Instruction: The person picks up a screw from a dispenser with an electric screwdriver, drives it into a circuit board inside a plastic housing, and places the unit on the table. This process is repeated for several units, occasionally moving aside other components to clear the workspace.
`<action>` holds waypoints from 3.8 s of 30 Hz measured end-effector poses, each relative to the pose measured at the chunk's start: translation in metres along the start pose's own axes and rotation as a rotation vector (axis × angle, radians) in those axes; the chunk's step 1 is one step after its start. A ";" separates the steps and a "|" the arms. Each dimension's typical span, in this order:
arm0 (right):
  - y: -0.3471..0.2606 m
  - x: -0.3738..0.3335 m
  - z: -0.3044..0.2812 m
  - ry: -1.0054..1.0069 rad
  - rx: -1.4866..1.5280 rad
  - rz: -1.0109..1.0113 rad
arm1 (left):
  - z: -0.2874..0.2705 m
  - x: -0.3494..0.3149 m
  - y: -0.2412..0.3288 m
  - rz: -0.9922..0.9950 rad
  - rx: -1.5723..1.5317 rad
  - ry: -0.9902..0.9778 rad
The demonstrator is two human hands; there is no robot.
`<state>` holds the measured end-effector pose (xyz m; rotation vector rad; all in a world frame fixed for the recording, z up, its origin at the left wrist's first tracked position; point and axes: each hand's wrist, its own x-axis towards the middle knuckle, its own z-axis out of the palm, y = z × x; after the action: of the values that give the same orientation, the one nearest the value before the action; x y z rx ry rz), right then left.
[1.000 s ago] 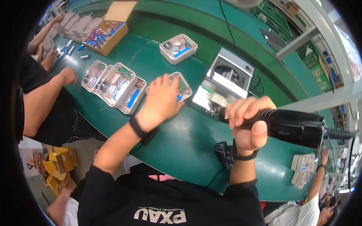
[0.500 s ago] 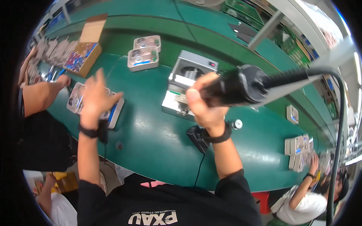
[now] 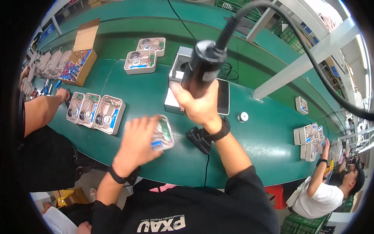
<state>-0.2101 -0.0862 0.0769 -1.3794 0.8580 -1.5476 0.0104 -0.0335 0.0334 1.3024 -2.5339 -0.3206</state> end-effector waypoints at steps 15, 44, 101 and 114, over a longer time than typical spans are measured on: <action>0.044 -0.042 0.009 -0.144 0.002 -0.013 | 0.029 -0.001 0.007 0.039 -0.150 -0.055; 0.056 -0.040 0.010 -0.204 0.086 0.061 | 0.018 -0.006 -0.017 0.081 -0.361 -0.138; 0.026 -0.009 0.035 -0.111 0.245 -0.055 | 0.018 -0.002 0.004 -0.519 -0.010 0.047; -0.050 -0.005 -0.022 -0.062 0.115 -0.234 | -0.023 0.019 0.031 -0.356 -0.040 -0.147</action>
<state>-0.2395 -0.0629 0.1174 -1.4764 0.5765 -1.6922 -0.0158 -0.0331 0.0674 1.7732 -2.3828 -0.5547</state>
